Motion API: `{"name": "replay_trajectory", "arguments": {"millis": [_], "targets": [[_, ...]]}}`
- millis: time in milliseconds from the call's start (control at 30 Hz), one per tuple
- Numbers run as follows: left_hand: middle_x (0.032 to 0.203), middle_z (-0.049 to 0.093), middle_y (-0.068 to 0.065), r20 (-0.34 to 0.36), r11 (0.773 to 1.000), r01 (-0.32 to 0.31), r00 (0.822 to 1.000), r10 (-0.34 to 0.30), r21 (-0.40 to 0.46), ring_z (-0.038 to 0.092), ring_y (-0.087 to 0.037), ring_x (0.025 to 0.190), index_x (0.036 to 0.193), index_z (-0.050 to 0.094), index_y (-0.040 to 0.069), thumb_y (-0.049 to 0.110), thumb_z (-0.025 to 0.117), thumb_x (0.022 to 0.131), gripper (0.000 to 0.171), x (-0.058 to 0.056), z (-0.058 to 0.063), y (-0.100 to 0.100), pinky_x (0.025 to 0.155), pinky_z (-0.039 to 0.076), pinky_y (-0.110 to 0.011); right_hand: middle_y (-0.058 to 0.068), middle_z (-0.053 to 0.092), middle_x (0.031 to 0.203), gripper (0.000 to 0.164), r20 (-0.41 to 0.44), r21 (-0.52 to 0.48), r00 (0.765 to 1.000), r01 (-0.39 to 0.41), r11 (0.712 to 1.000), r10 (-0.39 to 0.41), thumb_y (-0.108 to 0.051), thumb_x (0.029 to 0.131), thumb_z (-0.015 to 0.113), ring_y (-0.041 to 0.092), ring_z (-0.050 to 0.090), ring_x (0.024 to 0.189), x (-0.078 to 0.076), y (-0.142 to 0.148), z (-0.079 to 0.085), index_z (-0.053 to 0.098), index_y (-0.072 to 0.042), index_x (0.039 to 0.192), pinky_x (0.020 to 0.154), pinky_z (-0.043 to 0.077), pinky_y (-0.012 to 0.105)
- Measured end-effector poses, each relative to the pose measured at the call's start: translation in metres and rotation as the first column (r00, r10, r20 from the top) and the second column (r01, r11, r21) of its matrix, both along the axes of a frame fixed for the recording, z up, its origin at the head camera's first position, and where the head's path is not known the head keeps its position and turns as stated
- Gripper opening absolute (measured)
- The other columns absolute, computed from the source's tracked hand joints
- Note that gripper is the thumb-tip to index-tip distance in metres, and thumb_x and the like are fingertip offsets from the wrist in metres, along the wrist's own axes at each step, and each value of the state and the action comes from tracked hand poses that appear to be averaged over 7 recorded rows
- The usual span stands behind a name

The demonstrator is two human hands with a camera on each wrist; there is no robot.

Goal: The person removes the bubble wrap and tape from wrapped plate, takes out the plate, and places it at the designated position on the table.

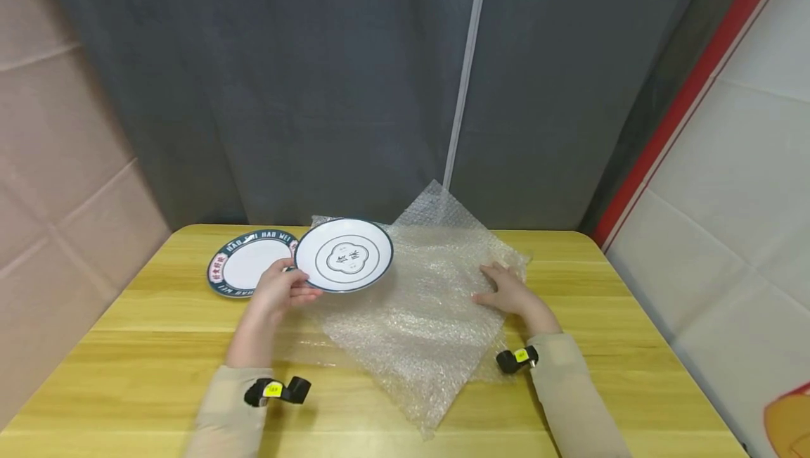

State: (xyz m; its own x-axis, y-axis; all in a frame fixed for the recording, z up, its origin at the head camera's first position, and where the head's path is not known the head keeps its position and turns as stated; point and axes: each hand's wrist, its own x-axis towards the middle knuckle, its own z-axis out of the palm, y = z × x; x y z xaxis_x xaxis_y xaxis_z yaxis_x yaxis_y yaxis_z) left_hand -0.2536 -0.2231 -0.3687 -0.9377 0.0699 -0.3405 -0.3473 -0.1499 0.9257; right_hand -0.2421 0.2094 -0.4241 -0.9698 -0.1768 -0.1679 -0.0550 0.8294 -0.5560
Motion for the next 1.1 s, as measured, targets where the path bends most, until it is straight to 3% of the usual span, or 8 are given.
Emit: {"name": "replay_trajectory", "arguments": {"millis": [400, 733, 1100], "targets": [[0.07, 0.062, -0.011, 0.026, 0.999, -0.051, 0.998, 0.05, 0.014, 0.069, -0.021, 0.063, 0.146, 0.012, -0.004, -0.004, 0.04, 0.095, 0.058, 0.0, 0.002, -0.02, 0.067, 0.059, -0.031, 0.034, 0.014, 0.15, 0.077, 0.002, 0.003, 1.0, 0.002, 1.0, -0.002, -0.034, 0.087, 0.069, 0.058, 0.002, 0.134, 0.001, -0.001, -0.002, 0.034, 0.003, 0.145, 0.106, 0.009, 0.069], [0.071, 0.062, -0.01, 0.023, 0.993, -0.109, 0.994, 0.108, 0.052, 0.068, -0.02, 0.063, 0.149, 0.005, -0.002, -0.003, 0.037, 0.097, 0.061, -0.001, 0.006, -0.04, 0.066, 0.058, -0.028, 0.034, 0.013, 0.15, 0.076, -0.005, -0.007, 1.0, 0.001, 1.0, -0.001, -0.033, 0.088, 0.069, 0.058, 0.002, 0.134, 0.001, 0.0, 0.001, 0.034, 0.003, 0.145, 0.106, 0.008, 0.069], [0.072, 0.062, -0.008, 0.053, 0.986, -0.162, 0.986, 0.159, 0.046, 0.068, -0.02, 0.064, 0.149, 0.008, 0.0, -0.001, 0.037, 0.098, 0.059, -0.002, 0.008, -0.054, 0.064, 0.058, -0.027, 0.033, 0.012, 0.151, 0.077, 0.003, -0.032, 1.0, 0.008, 0.999, -0.008, -0.034, 0.088, 0.069, 0.056, -0.002, 0.135, 0.002, -0.001, 0.002, 0.034, 0.002, 0.145, 0.107, 0.007, 0.068]]}}
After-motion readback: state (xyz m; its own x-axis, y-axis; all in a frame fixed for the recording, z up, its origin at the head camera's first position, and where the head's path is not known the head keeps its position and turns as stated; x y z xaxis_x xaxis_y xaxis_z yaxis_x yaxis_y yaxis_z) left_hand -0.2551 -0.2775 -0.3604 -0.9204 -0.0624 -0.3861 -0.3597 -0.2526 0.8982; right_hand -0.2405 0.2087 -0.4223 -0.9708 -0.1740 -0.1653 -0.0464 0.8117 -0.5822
